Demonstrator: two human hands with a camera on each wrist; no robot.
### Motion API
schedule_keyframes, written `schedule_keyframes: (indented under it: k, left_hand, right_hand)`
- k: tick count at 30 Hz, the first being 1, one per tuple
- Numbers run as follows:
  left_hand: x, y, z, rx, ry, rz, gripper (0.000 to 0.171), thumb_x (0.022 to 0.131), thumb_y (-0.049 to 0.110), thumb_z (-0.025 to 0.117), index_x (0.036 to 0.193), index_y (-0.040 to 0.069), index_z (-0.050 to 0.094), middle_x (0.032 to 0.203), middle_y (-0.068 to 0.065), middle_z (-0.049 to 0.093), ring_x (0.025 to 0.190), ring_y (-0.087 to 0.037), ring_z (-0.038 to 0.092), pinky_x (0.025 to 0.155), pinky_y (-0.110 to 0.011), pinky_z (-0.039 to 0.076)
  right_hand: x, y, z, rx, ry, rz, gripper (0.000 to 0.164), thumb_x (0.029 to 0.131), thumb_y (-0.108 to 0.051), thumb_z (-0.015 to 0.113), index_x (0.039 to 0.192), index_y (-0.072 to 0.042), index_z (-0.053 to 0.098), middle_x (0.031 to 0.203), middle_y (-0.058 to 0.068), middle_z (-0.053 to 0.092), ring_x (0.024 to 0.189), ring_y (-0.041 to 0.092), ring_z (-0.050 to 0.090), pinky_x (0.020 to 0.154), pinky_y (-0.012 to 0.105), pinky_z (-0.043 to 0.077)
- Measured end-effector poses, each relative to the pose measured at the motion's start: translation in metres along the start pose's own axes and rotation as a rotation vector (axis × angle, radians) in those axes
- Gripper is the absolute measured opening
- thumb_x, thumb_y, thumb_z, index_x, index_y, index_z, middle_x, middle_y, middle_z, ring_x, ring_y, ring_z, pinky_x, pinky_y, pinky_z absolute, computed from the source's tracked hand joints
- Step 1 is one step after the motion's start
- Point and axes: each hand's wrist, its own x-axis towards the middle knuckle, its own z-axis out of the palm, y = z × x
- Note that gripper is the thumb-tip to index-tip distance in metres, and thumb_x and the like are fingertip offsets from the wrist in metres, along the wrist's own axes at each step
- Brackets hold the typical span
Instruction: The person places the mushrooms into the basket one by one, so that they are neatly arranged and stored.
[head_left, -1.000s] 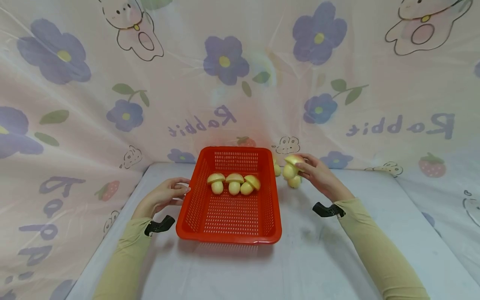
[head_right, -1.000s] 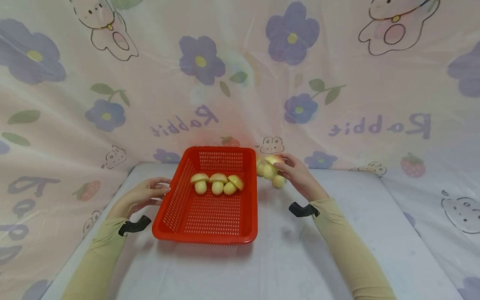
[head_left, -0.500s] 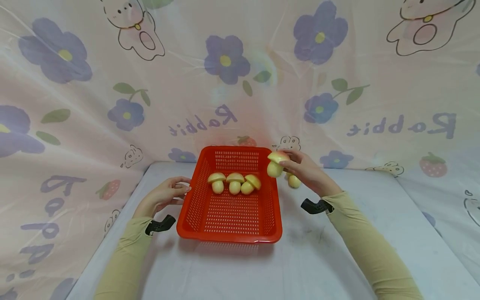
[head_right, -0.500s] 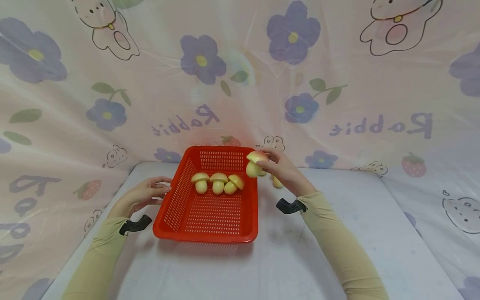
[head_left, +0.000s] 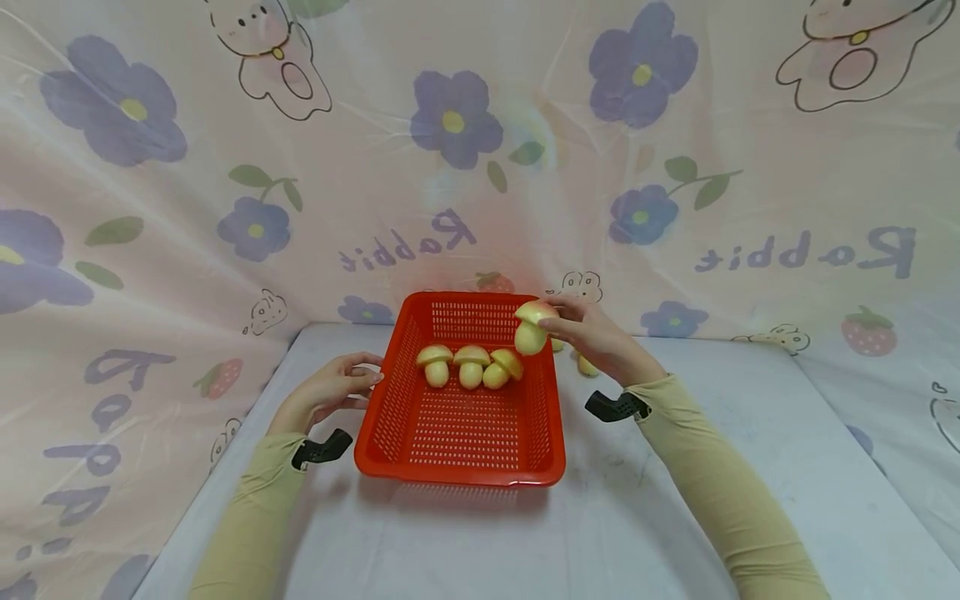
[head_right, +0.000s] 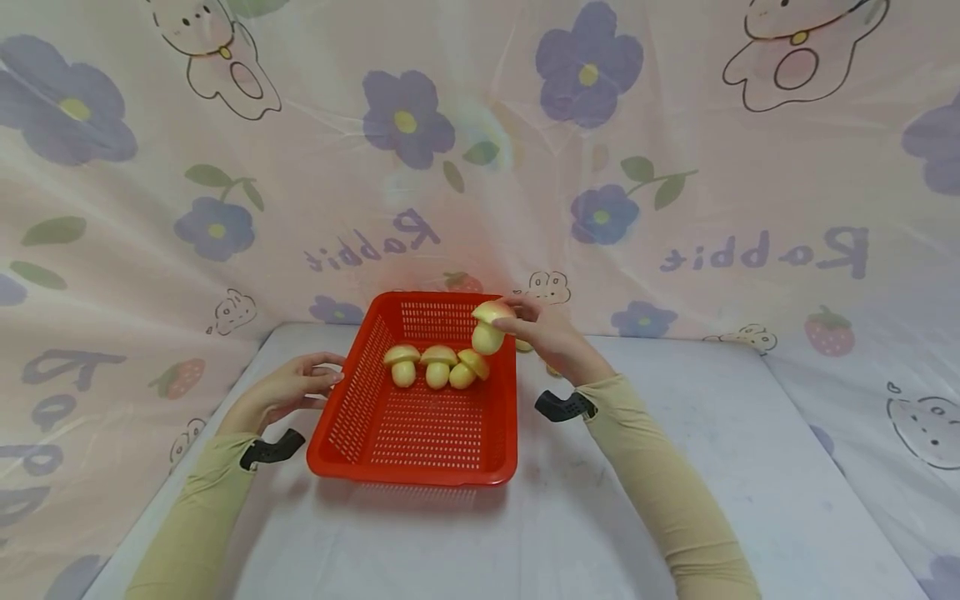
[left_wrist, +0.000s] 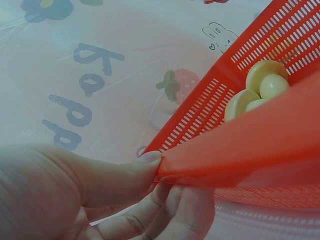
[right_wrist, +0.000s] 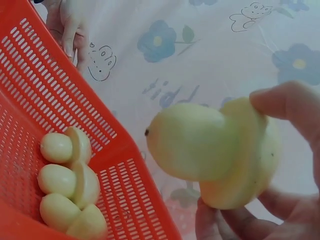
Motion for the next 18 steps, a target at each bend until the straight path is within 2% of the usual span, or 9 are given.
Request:
schedule_keyframes:
  k: [6,18]
  left_hand:
    - [0.001,-0.001,0.0,-0.008,-0.004,0.001,0.044,0.096,0.013,0.059,0.134,-0.002,0.042,0.101,-0.013,0.065,0.083,-0.024,0.065,0.076,-0.04,0.056]
    - [0.002,-0.003,-0.003,-0.01,-0.006,0.007,0.042,0.096,0.012,0.059,0.133,-0.002,0.043,0.101,-0.013,0.065,0.085,-0.028,0.065,0.074,-0.04,0.057]
  right_hand:
    - [0.006,0.003,0.01,-0.031,-0.03,0.018,0.056,0.089,-0.021,0.069,0.136,-0.005,0.044,0.13,0.016,0.049,0.115,0.03,0.048,0.106,0.054,0.03]
    - [0.018,0.003,0.025,-0.081,-0.168,0.031,0.053,0.087,-0.025,0.07,0.133,-0.01,0.048,0.125,0.014,0.055,0.118,0.029,0.048,0.106,0.05,0.031]
